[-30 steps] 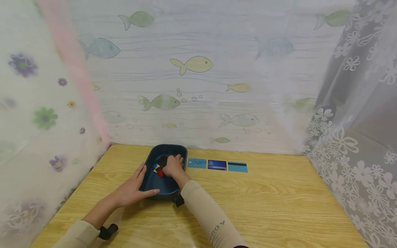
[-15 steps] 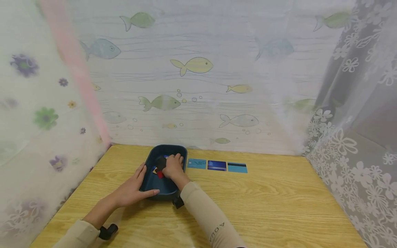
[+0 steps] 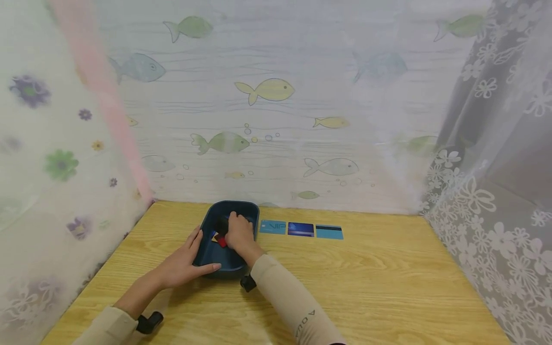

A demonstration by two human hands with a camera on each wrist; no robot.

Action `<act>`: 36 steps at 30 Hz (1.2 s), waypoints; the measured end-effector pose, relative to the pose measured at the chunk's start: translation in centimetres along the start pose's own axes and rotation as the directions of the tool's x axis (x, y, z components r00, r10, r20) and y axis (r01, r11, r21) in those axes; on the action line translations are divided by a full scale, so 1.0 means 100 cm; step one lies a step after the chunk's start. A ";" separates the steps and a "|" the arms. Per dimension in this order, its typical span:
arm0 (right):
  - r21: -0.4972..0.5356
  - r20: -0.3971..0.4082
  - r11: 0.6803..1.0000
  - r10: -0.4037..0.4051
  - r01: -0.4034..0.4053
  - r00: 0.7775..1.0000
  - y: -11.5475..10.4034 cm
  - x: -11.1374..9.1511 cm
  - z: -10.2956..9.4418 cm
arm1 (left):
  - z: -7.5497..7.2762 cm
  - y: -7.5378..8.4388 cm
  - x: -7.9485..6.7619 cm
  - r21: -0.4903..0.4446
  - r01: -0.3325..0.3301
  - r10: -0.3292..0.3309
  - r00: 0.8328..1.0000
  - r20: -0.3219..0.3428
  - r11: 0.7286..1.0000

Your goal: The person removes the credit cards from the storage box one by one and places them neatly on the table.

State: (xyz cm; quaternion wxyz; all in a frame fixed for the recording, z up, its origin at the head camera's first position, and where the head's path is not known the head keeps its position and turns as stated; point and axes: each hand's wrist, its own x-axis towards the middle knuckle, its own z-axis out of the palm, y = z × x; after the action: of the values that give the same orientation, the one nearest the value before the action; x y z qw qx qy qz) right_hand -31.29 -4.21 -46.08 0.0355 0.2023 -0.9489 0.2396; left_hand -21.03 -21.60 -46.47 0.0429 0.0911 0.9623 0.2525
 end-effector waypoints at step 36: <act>0.497 -0.072 0.867 0.065 -0.020 0.995 0.010 -0.009 -0.025 | -0.001 0.000 0.000 -0.007 -0.008 0.008 1.000 0.009 1.000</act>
State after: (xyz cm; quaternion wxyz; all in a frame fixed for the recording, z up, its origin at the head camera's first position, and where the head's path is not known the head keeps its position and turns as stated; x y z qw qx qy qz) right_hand -30.98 -1.89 -44.44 0.0181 0.1733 -0.8573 0.4844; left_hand -21.02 -21.64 -46.35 0.0463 0.0960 0.9608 0.2558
